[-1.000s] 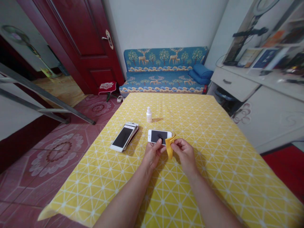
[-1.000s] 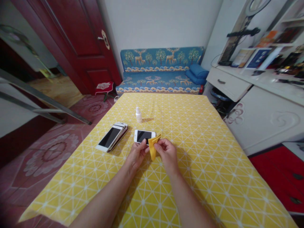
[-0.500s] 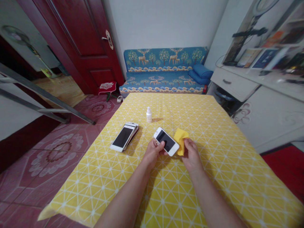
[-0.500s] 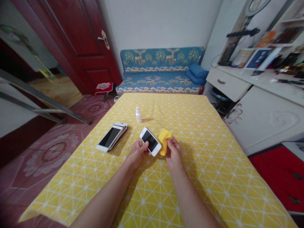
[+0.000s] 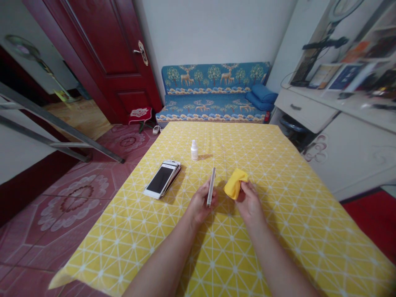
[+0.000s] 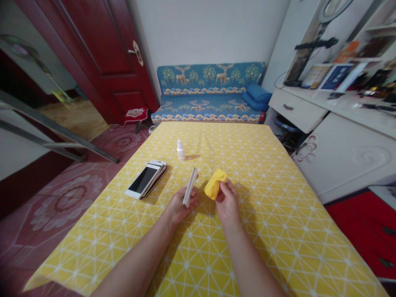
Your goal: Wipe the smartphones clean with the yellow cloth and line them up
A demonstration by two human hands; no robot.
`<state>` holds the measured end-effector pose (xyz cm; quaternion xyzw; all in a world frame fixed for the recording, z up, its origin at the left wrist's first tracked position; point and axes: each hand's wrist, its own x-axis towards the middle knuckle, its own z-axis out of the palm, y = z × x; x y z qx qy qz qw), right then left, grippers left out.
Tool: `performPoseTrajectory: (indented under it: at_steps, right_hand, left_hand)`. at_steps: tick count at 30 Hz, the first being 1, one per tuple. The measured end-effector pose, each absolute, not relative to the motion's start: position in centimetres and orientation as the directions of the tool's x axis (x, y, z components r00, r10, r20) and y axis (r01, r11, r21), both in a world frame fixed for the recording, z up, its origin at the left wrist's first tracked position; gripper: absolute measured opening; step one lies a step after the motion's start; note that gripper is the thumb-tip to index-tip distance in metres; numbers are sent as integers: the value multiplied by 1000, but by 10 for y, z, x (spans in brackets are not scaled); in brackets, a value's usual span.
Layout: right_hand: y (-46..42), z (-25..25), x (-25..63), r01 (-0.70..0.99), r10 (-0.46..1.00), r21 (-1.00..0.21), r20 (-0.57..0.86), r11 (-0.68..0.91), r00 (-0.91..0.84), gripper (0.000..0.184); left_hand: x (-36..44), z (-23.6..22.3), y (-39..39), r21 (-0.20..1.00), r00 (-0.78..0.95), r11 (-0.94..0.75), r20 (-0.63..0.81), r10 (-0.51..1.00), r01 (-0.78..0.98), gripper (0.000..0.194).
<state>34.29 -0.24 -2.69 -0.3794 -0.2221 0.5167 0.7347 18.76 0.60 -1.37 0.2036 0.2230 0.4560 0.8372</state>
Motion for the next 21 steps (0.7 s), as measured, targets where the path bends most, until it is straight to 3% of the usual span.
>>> performPoseTrajectory:
  at_steps: [5,11,16,21]
  right_hand:
    - [-9,-15,336,-411,878,-878,21,245,479,26]
    - [-21,-4,325,56,835,-948,303,313,459,19]
    - [-34,2,312,413,750,-743,635,527,186,16]
    - [-38,0,305,525,672,-527,730,668,-123,26]
  left_hand:
    - [184,-11,4,362,672,675,-157,724,-643,45]
    - [185,-1,-2,282,686,692,-135,715,-665,66]
    - [191,-3,0,304,563,614,-245,789,-728,51]
    - [189,-9,3,218,628,656,-190,755,-723,60]
